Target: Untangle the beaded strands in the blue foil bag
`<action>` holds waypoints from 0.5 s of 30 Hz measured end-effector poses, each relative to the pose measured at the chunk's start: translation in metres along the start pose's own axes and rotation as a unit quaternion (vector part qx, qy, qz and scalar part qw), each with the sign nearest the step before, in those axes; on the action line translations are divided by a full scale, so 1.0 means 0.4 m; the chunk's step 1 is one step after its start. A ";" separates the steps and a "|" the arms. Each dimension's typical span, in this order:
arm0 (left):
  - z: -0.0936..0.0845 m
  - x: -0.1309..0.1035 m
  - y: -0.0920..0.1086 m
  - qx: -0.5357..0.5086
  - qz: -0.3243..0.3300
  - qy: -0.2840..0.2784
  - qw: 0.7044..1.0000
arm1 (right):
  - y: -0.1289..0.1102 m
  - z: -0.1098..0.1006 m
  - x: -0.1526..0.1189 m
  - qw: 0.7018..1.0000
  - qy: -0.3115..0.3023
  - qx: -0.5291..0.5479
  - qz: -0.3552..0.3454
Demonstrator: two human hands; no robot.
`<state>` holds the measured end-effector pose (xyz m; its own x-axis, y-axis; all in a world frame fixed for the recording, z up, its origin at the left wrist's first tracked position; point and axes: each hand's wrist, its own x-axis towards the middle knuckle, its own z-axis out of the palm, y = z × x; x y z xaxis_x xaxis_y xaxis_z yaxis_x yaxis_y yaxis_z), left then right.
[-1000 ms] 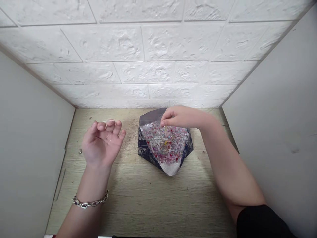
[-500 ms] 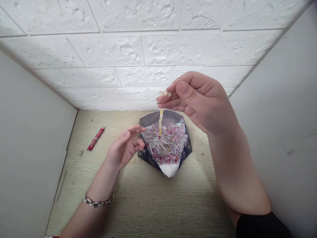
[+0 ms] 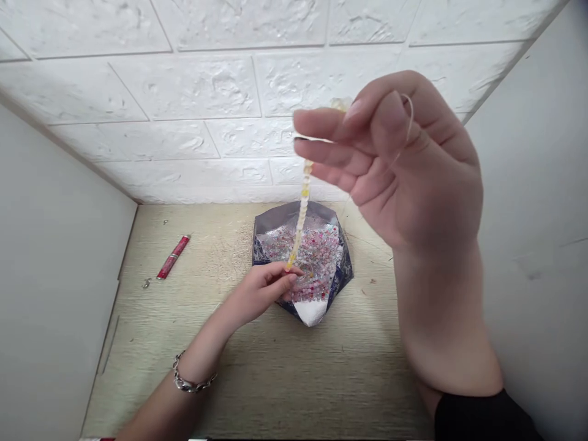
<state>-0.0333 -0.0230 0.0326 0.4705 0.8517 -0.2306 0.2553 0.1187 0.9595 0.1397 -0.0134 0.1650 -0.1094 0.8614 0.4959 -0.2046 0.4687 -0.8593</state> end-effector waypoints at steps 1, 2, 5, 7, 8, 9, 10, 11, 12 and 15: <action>-0.003 0.000 0.002 -0.007 0.011 0.017 1.000 | 0.002 -0.009 0.003 0.999 0.024 -0.027 -0.005; -0.005 0.000 0.004 -0.018 0.026 0.039 0.999 | 0.006 -0.020 0.007 0.998 0.038 -0.053 -0.013; -0.017 0.001 0.007 -0.082 0.081 0.121 0.986 | 0.025 -0.061 0.020 0.990 0.035 -0.135 -0.034; -0.025 0.002 0.007 -0.145 0.103 0.175 0.968 | 0.036 -0.086 0.028 0.974 0.044 -0.219 -0.029; -0.029 0.002 0.007 -0.169 0.107 0.198 0.960 | 0.040 -0.095 0.032 0.965 0.047 -0.258 -0.019; -0.031 0.001 0.007 -0.183 0.109 0.217 0.953 | 0.042 -0.102 0.034 0.955 0.047 -0.294 -0.009; -0.033 0.001 0.008 -0.184 0.110 0.231 0.949 | 0.042 -0.107 0.035 0.944 0.041 -0.326 0.003; -0.034 0.000 0.008 -0.177 0.110 0.239 0.948 | 0.042 -0.109 0.035 0.934 0.028 -0.356 0.015; -0.033 -0.001 0.009 -0.163 0.109 0.242 0.950 | 0.040 -0.111 0.034 0.922 0.009 -0.387 0.028; -0.028 -0.006 0.013 -0.106 0.090 0.232 0.963 | 0.036 -0.111 0.033 0.875 -0.069 -0.473 0.078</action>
<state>-0.0425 -0.0188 0.0398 0.0507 0.9987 -0.0086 0.0033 0.0085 1.0000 0.1784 0.0133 0.1535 -0.1932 0.9281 0.3182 0.7129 0.3556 -0.6044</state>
